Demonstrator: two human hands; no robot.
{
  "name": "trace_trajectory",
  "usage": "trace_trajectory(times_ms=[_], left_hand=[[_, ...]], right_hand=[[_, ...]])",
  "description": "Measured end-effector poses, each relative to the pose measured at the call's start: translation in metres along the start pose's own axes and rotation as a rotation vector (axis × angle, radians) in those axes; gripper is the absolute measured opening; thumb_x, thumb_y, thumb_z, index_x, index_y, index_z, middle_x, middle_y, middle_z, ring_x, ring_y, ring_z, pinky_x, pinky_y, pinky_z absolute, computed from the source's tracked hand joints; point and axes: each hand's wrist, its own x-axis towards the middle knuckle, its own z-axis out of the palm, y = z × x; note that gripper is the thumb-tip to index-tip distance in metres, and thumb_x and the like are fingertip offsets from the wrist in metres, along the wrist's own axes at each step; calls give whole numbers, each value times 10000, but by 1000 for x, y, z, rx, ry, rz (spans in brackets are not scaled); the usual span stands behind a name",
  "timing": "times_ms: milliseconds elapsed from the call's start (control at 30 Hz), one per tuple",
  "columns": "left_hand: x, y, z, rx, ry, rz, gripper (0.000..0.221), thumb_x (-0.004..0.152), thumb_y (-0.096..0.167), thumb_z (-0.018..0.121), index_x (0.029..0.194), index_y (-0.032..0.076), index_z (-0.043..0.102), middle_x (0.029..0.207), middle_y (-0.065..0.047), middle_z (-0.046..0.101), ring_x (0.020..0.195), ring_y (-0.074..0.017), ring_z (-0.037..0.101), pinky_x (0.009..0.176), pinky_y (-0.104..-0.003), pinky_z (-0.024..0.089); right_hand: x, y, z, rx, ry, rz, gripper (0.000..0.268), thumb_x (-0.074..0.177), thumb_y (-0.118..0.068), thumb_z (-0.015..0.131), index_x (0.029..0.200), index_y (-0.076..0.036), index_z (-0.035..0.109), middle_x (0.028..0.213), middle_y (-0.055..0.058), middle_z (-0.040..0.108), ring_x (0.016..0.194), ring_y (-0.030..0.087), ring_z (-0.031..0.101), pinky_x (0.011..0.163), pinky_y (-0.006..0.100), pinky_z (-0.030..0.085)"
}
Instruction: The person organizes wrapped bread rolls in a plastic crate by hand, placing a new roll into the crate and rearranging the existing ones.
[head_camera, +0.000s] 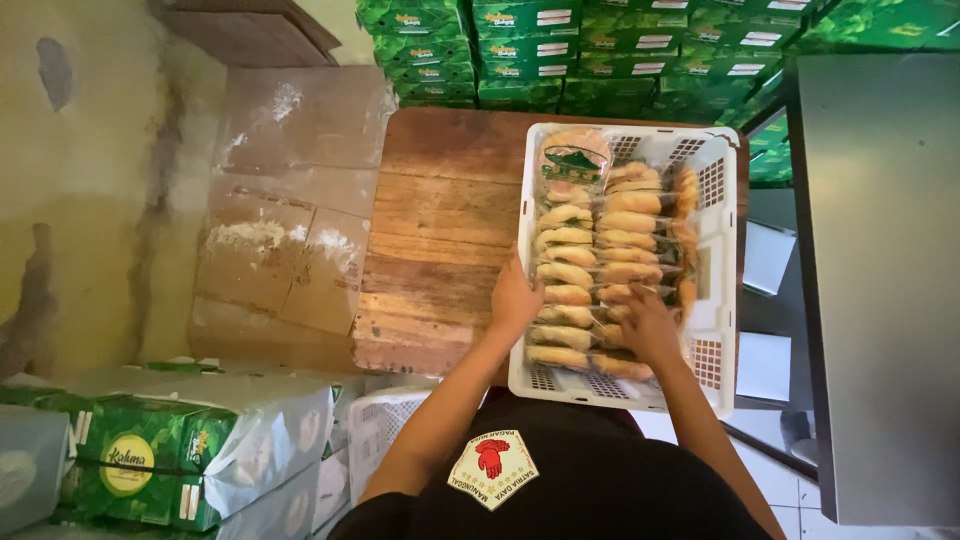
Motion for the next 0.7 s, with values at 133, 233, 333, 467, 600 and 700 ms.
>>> trace_trajectory(times_ms=[133, 233, 333, 467, 600, 700], left_hand=[[-1, 1, -1, 38, 12, 8, 759, 907, 184, 604, 1546, -62, 277, 1278, -309, 568, 1178, -468, 628, 907, -541, 580], [-1, 3, -2, 9, -1, -7, 767, 910, 179, 599, 1559, -55, 262, 1309, -308, 555, 1188, -457, 628, 896, -522, 588], [0, 3, -3, -13, -12, -22, 770, 921, 161, 599, 1573, -46, 246, 1335, -316, 545, 1194, -439, 630, 894, -499, 594], [-2, 6, -6, -6, -34, -46, 758, 934, 162, 585, 1574, -55, 242, 1348, -322, 548, 1214, -442, 623, 909, -515, 592], [-4, 12, -13, -38, -23, -35, 756, 927, 143, 584, 1576, -51, 248, 1352, -326, 546, 1215, -439, 622, 903, -498, 597], [2, 0, 1, 4, 3, -23, 752, 923, 169, 595, 1570, -43, 276, 1307, -308, 576, 1173, -450, 638, 892, -524, 596]], right_hand=[[24, 1, 2, 8, -81, 68, 316, 855, -236, 633, 1150, -228, 745, 1344, 112, 644, 1226, 378, 638, 1010, 496, 530], [52, -2, -8, 82, -59, 109, 263, 894, -267, 658, 1129, -190, 749, 1172, 116, 705, 1140, 364, 670, 973, 472, 538], [99, -5, -11, 172, 39, 100, 274, 879, -266, 708, 1123, -143, 730, 1037, 140, 718, 1046, 374, 688, 915, 485, 537], [172, -8, -5, 407, 15, 320, 369, 876, -471, 681, 1125, -200, 658, 1031, 116, 704, 1042, 375, 688, 882, 529, 520], [217, -51, -28, 1100, 208, 393, 363, 989, -347, 509, 1207, -84, 633, 1059, 22, 642, 981, 183, 643, 889, 362, 550], [261, -10, 14, 874, 338, 441, 610, 898, -355, 812, 1375, -66, 564, 1107, 110, 725, 953, 192, 728, 815, 339, 591]])
